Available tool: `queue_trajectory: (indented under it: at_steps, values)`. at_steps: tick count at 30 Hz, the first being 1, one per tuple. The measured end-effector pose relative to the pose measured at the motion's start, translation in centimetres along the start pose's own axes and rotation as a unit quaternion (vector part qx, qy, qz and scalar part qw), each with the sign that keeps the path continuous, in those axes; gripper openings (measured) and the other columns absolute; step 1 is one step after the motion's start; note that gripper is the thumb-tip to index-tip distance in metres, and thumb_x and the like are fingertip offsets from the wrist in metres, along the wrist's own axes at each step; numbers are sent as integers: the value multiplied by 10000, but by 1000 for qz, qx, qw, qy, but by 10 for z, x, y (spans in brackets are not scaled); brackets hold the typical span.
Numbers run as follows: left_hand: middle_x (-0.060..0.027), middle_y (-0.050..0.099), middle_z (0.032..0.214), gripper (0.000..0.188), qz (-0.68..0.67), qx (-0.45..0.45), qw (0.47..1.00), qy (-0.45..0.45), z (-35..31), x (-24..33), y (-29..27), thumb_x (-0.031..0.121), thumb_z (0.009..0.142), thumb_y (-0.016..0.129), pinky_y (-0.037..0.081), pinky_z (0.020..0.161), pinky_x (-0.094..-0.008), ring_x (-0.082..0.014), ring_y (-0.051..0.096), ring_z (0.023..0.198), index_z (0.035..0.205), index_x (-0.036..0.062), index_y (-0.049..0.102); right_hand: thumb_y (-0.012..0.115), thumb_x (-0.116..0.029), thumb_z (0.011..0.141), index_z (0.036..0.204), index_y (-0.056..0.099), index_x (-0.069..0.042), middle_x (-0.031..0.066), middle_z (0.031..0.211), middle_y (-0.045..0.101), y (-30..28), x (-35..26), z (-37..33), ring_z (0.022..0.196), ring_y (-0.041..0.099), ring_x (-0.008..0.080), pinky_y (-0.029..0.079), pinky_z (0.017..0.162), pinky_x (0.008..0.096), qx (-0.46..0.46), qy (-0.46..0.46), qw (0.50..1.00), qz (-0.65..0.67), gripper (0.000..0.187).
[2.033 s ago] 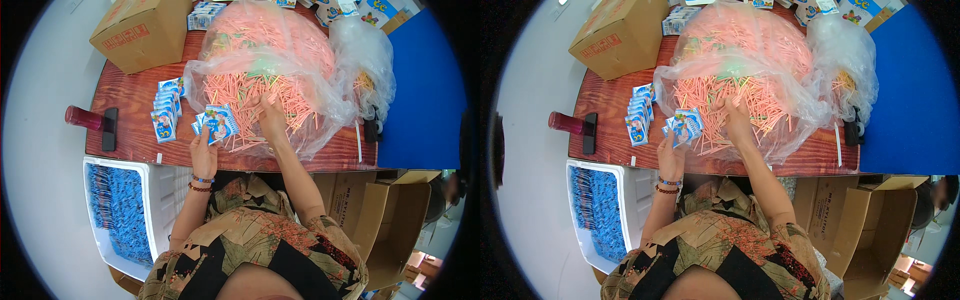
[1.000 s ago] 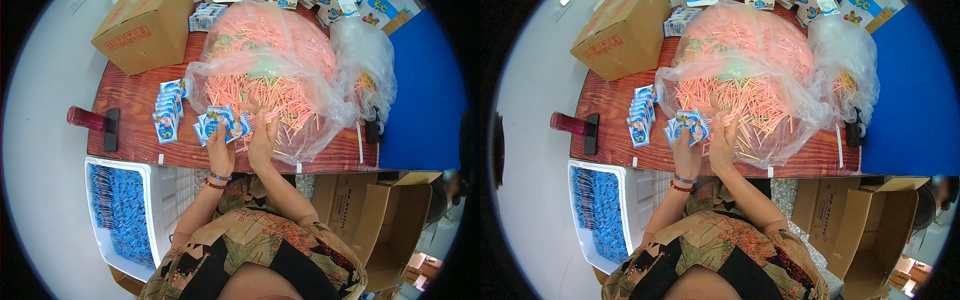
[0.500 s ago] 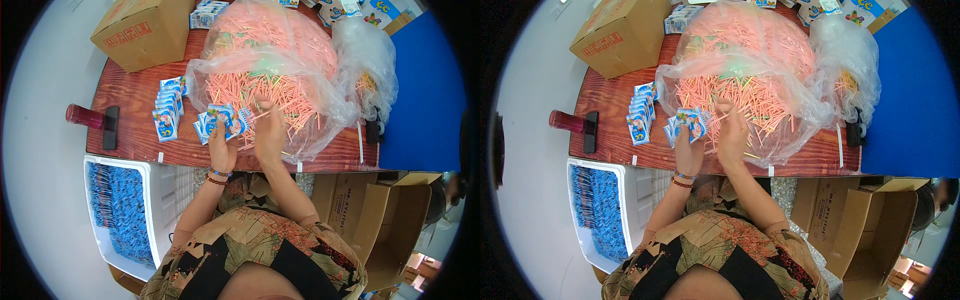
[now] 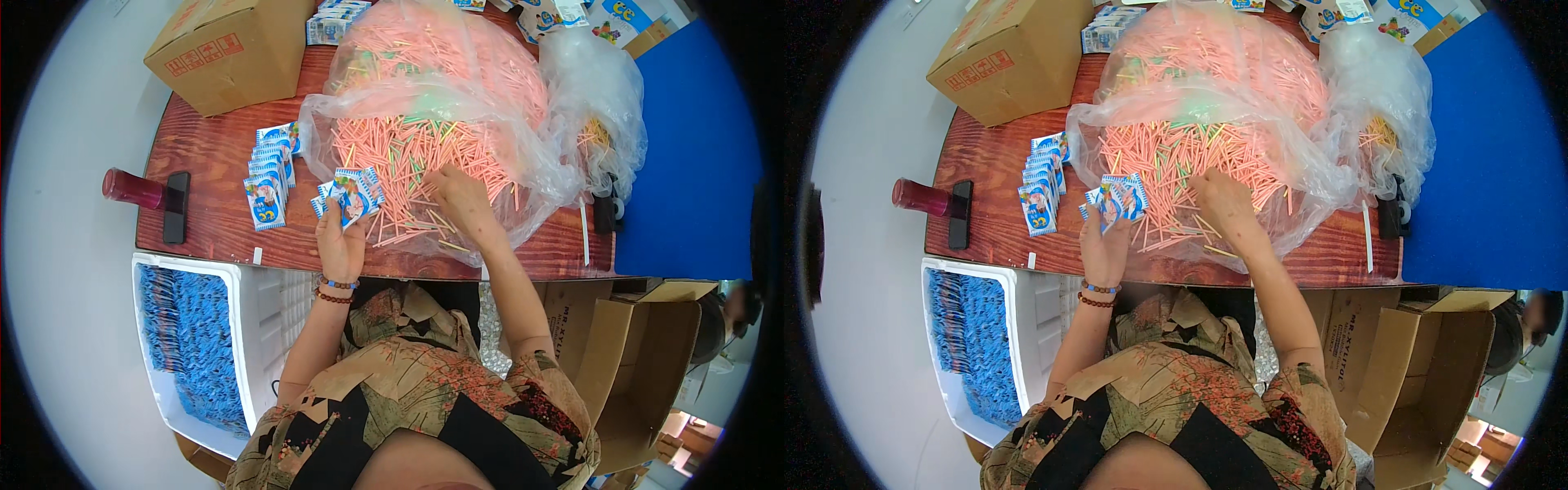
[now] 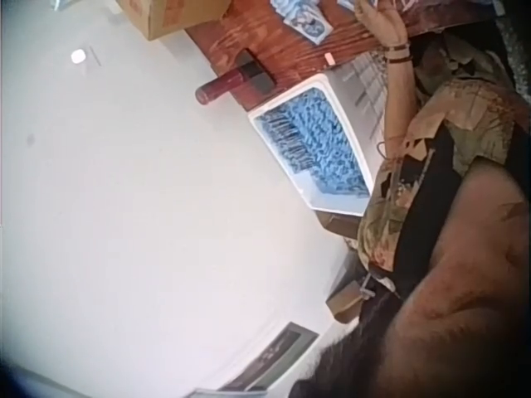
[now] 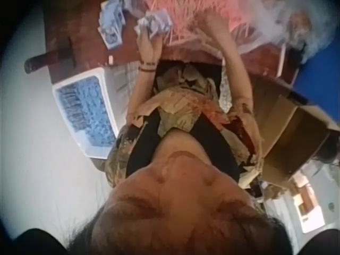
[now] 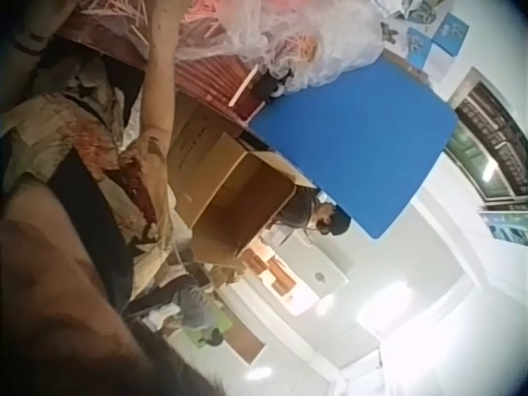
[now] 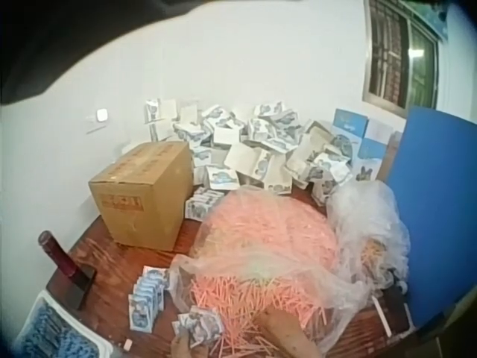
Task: Sorting and arranging small blue product packets at a factory packaging workbench.
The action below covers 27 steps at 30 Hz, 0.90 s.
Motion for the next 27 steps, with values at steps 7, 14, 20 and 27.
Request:
queue_trajectory:
  at_steps: [7, 14, 20, 27]
  values:
    - [-76, 586, 1226, 364, 21, -29, 999, -4, -1, 3, -1, 345, 1024, 462, 432, 965, -376, -209, 545, 1110, 1193, 31, 539, 586, -111, 809, 879, 622, -46, 134, 909, 563, 13, 4, 25, 841, 644, 311, 532, 678, 440, -90, -134, 982, -99, 102]
    - [-76, 656, 1143, 291, -35, -5, 999, -3, -1, 5, 2, 256, 1005, 515, 525, 920, -377, -186, 635, 1036, 1135, 9, 597, 625, -112, 789, 877, 611, -22, 147, 884, 602, 7, 14, 33, 849, 639, 322, 536, 708, 435, -172, -126, 975, -60, 127]
    - [-68, 655, 1146, 266, -29, -9, 1000, -8, 1, 0, 5, 235, 1006, 515, 526, 917, -372, -183, 638, 1032, 1139, 20, 596, 639, -145, 835, 885, 637, -7, 120, 797, 639, -5, 31, 35, 768, 649, 291, 520, 657, 389, -83, -72, 987, 118, 146]
    - [-81, 604, 1197, 350, 26, -18, 999, -4, 1, -7, 2, 284, 1037, 431, 473, 956, -390, -202, 585, 1094, 1208, -2, 538, 647, -43, 878, 867, 645, -14, 63, 846, 686, -22, -4, 16, 689, 638, 129, 497, 606, 247, 50, 190, 810, 552, 32]
Point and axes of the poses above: each hand's wrist, its own z-axis towards the middle knuckle, its own y-axis out of the palm, x = y × z, the point moved 2 cm from there along z, towards the middle knuckle
